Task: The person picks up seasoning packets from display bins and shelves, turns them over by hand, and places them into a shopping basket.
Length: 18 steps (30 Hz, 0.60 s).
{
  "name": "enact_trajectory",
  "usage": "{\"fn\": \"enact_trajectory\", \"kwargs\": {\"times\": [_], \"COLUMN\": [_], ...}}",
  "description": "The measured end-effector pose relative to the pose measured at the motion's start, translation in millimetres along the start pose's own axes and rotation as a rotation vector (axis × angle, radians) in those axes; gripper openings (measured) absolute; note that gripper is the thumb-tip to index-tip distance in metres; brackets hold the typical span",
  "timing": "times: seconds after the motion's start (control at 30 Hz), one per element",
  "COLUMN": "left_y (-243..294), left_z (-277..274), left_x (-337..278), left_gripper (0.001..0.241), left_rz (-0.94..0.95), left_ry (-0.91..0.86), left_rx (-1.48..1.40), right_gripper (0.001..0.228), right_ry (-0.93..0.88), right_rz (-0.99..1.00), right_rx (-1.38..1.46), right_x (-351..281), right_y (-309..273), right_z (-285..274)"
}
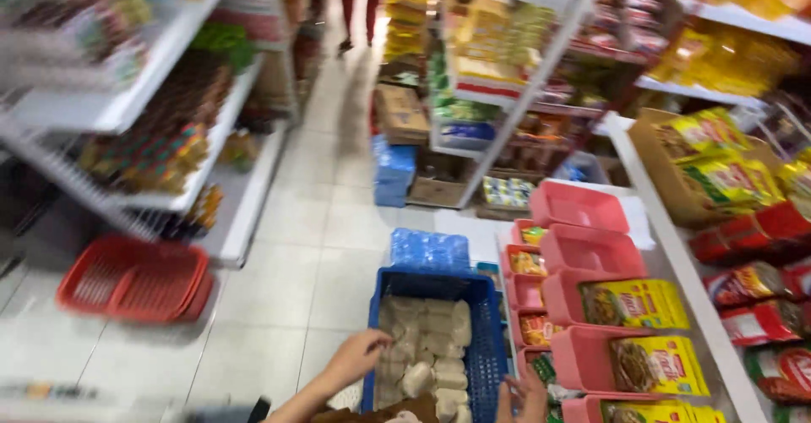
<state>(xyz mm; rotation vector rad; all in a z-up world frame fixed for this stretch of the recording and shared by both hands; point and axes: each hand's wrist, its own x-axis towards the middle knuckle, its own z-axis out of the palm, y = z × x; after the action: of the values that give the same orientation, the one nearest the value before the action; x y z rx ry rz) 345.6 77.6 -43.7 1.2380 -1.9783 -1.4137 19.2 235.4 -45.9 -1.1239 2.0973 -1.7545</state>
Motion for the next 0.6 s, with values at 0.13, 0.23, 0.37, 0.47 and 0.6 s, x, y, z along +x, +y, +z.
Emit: {"fn": "enact_trajectory", "kwargs": {"times": [0.13,0.23,0.37,0.47,0.6], "left_y": [34,51,57,55,61], "left_z": [-26,-32,-44,-54,-83], "left_x": [-75,-141,-223,-297,-387], "left_gripper": [0.024,0.023,0.022,0.021,0.023], "left_rz": [0.09,0.096,0.217,0.185,-0.011], "left_ry": [0.3,0.394,0.466,0.633,0.956], "left_rx": [-0.198,-0.202,-0.102,0.011,0.016], "right_gripper": [0.049,0.045,0.036,0.032,0.028], "right_ry": [-0.221,-0.47,-0.761,-0.94,-1.205], "right_rz": [0.09,0.111,-0.033,0.072,-0.136], "right_rx": [0.184,0.172,0.061,0.243,0.279], "right_x": [-67,-99,-127,-154,-189], "right_y": [-33,-75,-104,-113,-152], "right_z": [34,35,49,67,105]}}
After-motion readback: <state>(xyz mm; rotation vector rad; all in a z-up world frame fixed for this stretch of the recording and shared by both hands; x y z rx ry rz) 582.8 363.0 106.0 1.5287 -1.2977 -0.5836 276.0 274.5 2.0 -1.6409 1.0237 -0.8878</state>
